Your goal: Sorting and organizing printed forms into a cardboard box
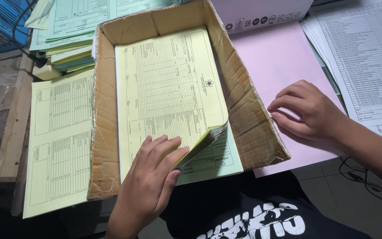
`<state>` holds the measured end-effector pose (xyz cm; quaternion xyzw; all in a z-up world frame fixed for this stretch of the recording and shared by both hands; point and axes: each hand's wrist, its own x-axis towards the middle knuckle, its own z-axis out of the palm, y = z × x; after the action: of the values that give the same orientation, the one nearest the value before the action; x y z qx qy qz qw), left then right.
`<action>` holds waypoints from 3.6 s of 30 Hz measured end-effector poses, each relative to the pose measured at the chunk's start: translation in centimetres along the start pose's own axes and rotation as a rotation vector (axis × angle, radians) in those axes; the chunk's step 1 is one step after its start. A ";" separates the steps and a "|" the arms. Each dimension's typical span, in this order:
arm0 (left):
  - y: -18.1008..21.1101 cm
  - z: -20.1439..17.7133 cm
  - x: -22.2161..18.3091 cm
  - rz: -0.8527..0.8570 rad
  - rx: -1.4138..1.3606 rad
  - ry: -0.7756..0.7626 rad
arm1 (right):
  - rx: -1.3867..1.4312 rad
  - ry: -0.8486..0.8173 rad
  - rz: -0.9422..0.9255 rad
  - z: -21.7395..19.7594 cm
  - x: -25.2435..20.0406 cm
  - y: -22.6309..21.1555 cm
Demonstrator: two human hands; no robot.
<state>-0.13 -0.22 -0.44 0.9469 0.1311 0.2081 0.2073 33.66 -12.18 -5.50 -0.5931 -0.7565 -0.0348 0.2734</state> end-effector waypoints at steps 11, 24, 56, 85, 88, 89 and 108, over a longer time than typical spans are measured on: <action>-0.1 0.0 0.0 0.005 0.014 -0.001 | 0.006 0.007 -0.005 -0.1 0.2 -0.1; -0.1 0.1 0.0 0.007 0.021 -0.002 | -0.008 -0.023 -0.009 0.1 0.0 0.3; 0.5 -1.5 -2.5 0.351 0.480 0.462 | -0.411 -0.320 -0.076 -1.0 -0.3 -0.4; -12.5 -6.7 -11.5 -0.608 0.431 0.186 | -0.454 -0.883 -0.647 4.2 17.5 -15.3; -12.5 -6.7 -11.6 -0.612 0.436 0.201 | -0.386 -0.997 -0.555 4.0 17.9 -14.9; -12.4 -6.7 -11.5 -0.604 0.445 0.212 | -0.299 -1.005 -0.519 3.8 18.0 -14.6; -11.5 -6.5 -10.6 -0.629 0.431 0.231 | 0.016 -0.741 -0.611 3.3 17.8 -13.3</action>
<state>-14.22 8.53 -3.79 0.8525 0.4780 0.2073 0.0412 17.64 0.84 3.41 -0.3142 -0.9428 0.1061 -0.0329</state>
